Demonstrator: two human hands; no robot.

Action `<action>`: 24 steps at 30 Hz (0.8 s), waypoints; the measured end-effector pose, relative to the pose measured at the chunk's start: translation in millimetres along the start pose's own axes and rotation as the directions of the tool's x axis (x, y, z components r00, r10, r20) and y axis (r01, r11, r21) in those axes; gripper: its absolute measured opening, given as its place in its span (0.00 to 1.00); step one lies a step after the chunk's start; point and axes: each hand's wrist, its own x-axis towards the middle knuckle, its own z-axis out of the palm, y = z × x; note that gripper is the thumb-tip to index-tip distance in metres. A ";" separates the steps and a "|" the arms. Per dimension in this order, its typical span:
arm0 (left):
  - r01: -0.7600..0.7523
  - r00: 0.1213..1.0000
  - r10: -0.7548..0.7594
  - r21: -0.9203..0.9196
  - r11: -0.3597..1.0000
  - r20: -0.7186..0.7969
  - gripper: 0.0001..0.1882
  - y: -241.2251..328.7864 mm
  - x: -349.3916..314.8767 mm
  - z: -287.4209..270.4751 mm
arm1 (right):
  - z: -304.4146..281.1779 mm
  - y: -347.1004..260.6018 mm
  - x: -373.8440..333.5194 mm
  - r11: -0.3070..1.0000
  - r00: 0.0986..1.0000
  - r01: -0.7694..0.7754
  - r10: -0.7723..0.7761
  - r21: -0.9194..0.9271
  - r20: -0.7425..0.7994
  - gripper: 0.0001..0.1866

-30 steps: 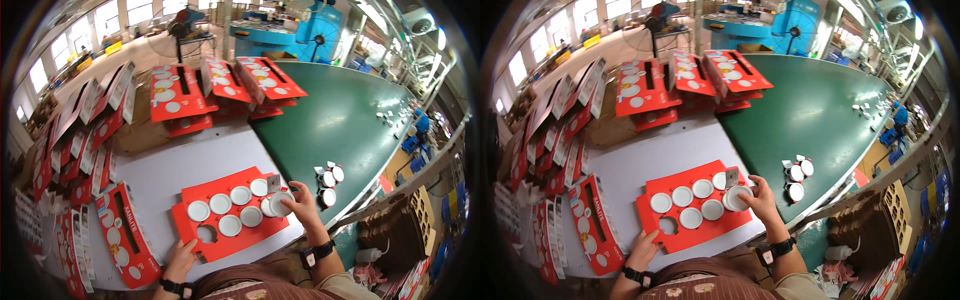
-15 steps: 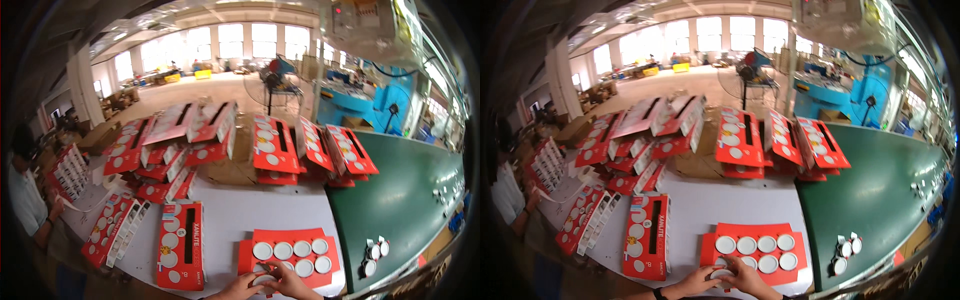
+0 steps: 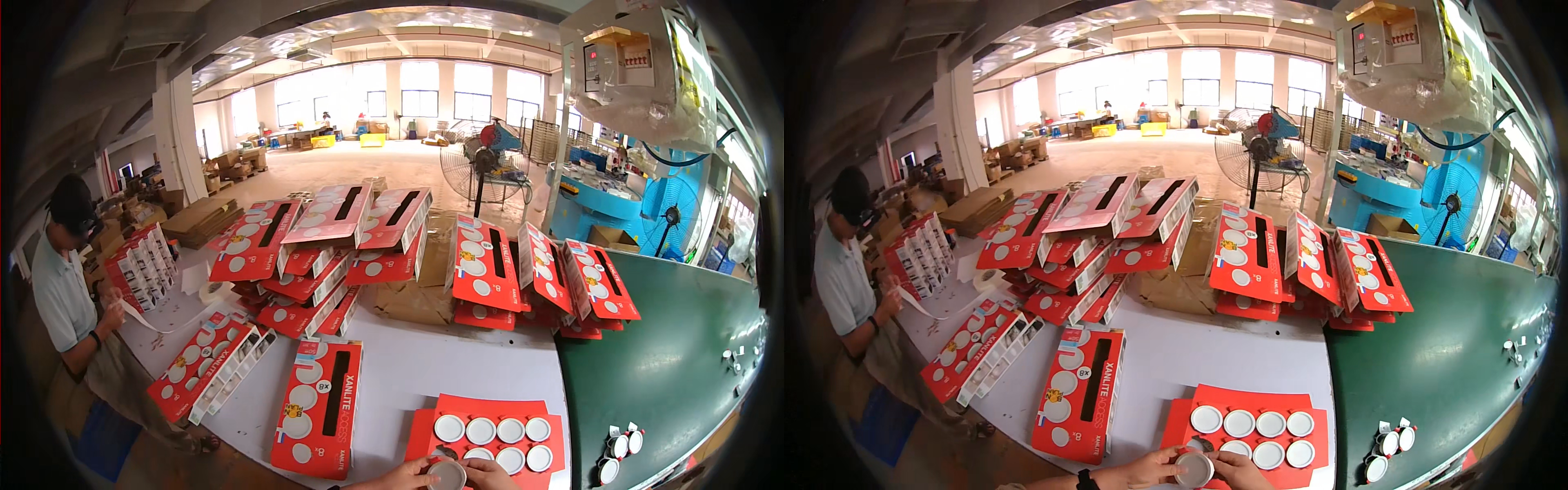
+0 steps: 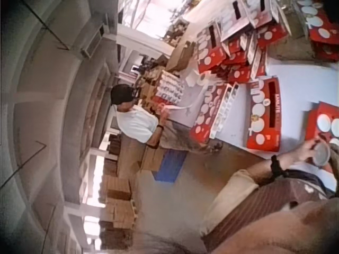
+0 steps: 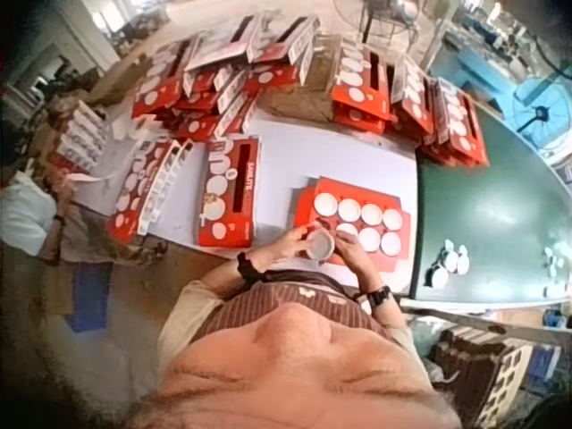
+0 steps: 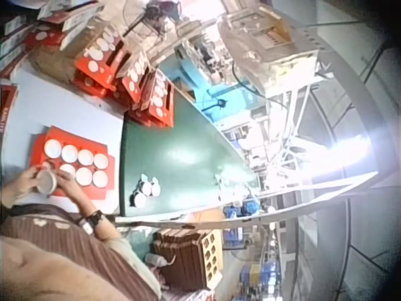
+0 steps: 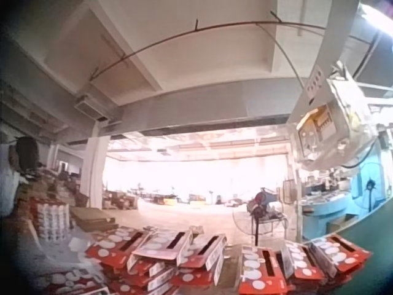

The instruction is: Assembling and filling cardboard lightbulb boxes on a factory production line.

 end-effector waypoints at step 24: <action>0.136 0.991 -0.116 -0.425 0.895 0.072 0.23 14.4 -10.1 19.8 | 9.1 44.9 8.6 0.993 0.988 0.052 -0.066 -0.103 -0.142 0.13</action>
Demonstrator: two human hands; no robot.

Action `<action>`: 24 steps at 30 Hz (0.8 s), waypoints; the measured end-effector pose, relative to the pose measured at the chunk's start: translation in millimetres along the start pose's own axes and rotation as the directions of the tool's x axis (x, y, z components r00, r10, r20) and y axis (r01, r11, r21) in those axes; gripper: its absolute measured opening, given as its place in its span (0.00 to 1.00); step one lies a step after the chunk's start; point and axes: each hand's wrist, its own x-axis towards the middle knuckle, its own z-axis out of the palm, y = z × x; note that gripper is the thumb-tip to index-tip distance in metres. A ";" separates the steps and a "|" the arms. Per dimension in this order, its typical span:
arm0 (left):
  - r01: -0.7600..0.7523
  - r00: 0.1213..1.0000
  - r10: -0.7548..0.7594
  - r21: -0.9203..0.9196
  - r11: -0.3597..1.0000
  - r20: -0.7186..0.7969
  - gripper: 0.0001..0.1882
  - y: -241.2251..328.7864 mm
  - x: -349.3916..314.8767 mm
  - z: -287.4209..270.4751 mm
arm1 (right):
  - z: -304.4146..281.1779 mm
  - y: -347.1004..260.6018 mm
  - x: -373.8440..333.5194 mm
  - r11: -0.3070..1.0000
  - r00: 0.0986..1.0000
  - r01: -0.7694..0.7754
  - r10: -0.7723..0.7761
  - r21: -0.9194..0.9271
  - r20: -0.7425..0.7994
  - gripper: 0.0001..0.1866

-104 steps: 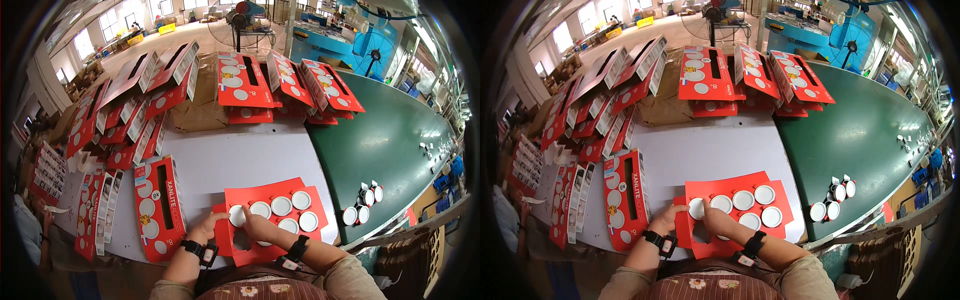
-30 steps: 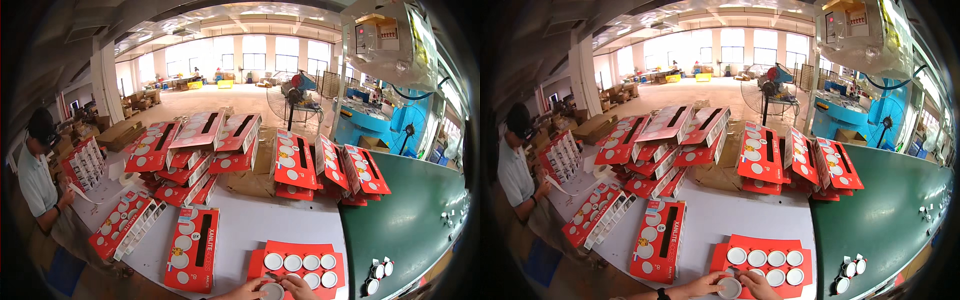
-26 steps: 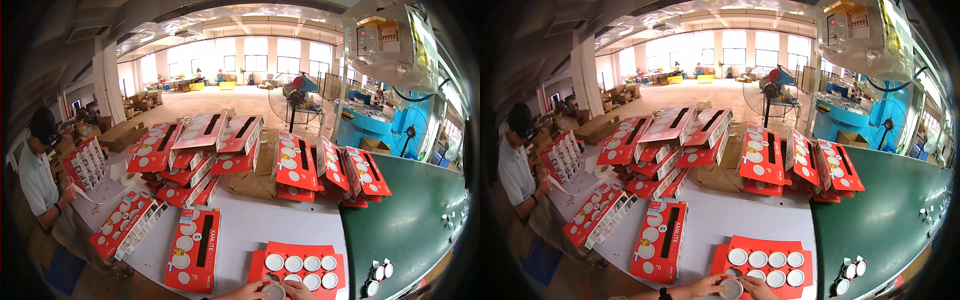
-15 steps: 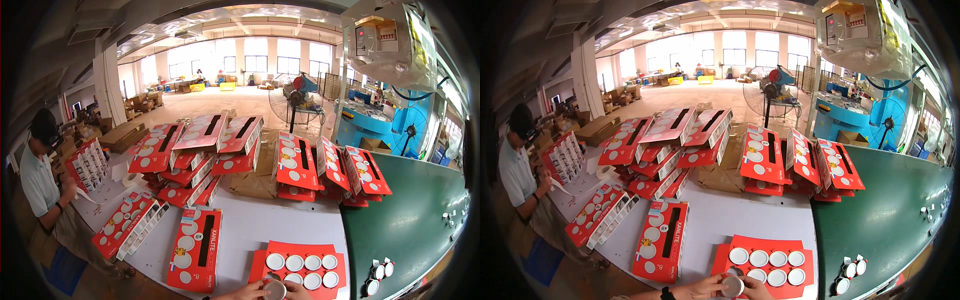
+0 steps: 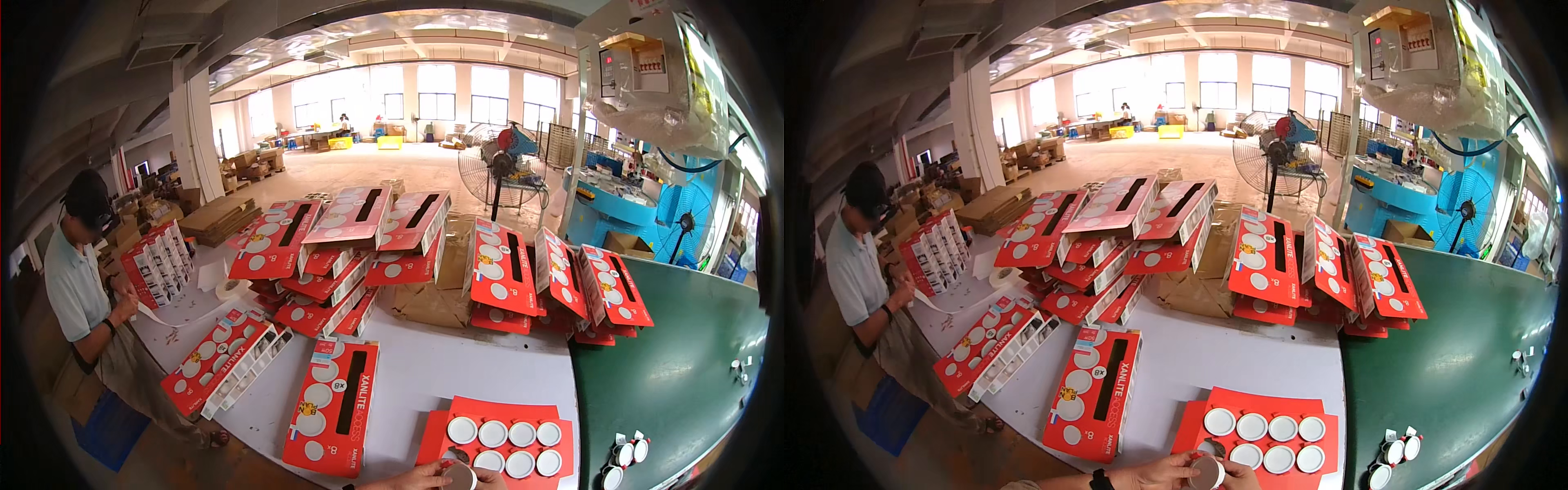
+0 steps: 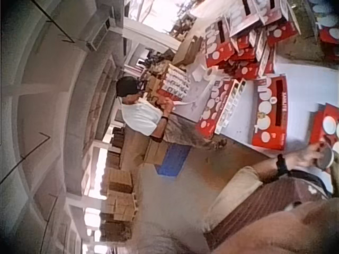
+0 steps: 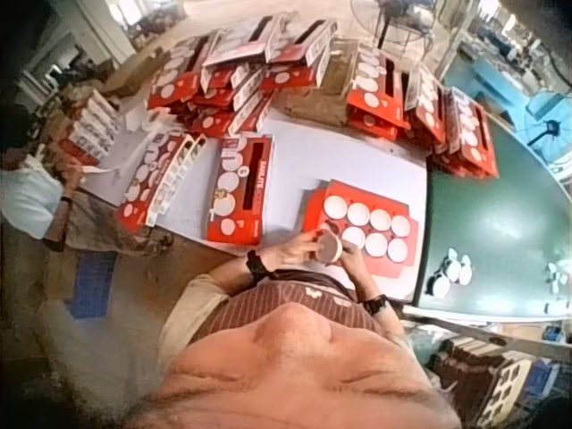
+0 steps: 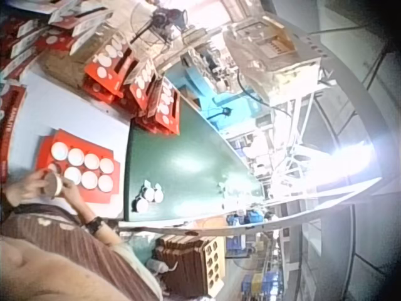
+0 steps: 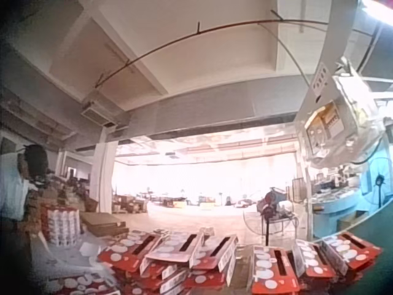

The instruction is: Assembling and filling cardboard lightbulb boxes on a factory production line.

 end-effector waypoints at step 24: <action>0.021 0.935 0.121 0.393 0.919 -0.333 0.26 9.3 28.2 16.3 | -20.9 -9.1 -4.3 0.996 0.995 0.040 -0.032 0.075 -0.098 0.14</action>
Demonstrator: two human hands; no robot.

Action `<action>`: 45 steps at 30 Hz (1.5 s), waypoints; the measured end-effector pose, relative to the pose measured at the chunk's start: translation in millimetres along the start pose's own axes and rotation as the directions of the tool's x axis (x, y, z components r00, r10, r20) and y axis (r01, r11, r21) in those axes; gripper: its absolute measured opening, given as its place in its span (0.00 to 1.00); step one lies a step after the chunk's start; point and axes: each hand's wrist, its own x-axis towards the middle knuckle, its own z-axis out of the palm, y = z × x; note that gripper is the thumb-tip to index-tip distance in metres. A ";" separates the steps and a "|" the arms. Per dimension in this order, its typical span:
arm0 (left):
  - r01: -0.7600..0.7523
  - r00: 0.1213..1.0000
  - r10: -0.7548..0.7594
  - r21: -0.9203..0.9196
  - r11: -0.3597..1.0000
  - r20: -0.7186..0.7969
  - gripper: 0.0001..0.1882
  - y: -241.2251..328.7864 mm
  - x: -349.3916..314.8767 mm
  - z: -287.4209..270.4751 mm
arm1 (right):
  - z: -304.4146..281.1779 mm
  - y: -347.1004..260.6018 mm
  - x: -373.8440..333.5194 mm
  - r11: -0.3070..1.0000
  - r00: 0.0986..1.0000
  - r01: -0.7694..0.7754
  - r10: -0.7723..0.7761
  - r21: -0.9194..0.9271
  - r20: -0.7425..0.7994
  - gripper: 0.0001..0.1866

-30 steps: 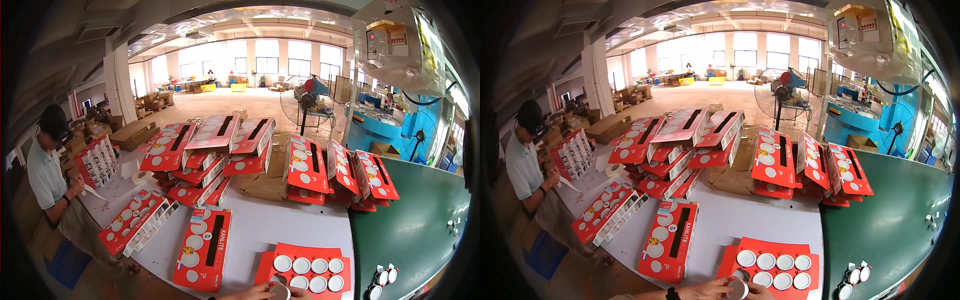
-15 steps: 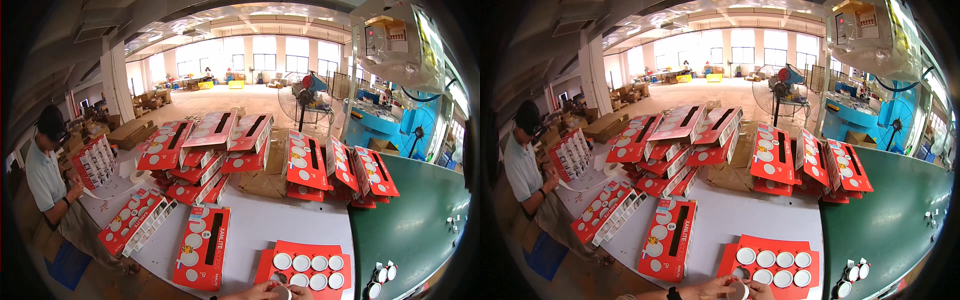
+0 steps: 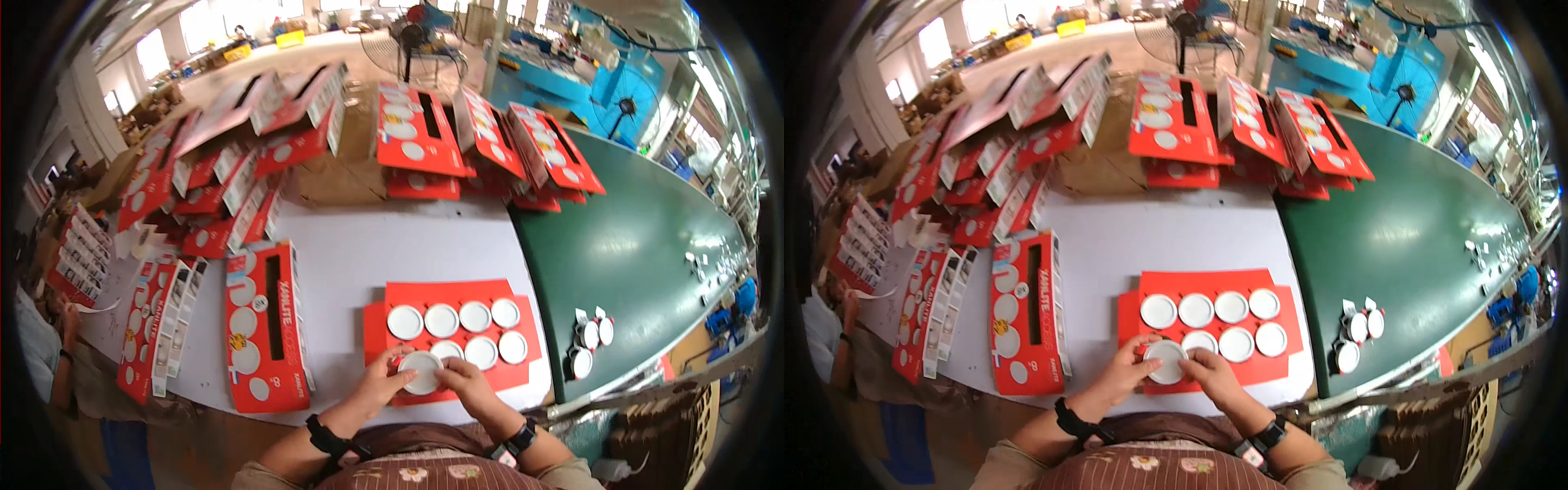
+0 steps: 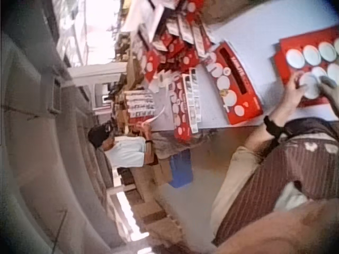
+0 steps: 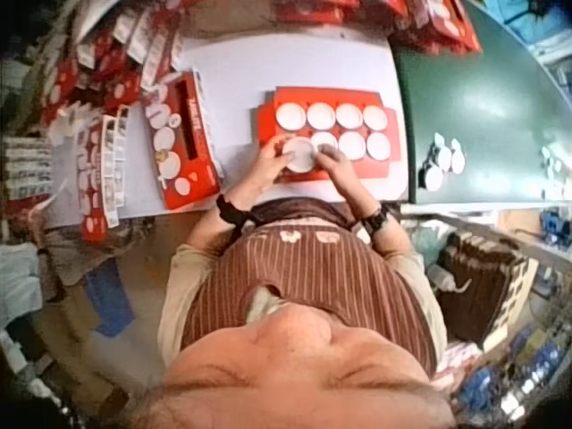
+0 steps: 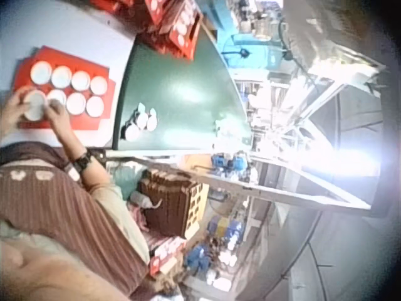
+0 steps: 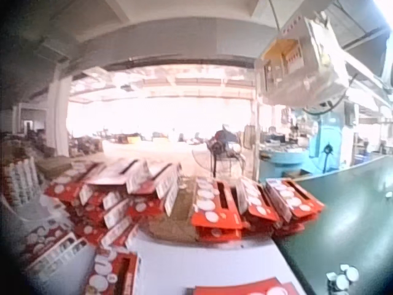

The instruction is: Assembling and filling cardboard lightbulb boxes on a factory production line.

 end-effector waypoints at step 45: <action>0.349 0.921 -0.319 -0.108 0.931 0.223 0.21 -22.3 19.6 -62.9 | 4.5 -8.3 34.0 0.749 0.957 -0.280 0.264 -0.600 -0.118 0.17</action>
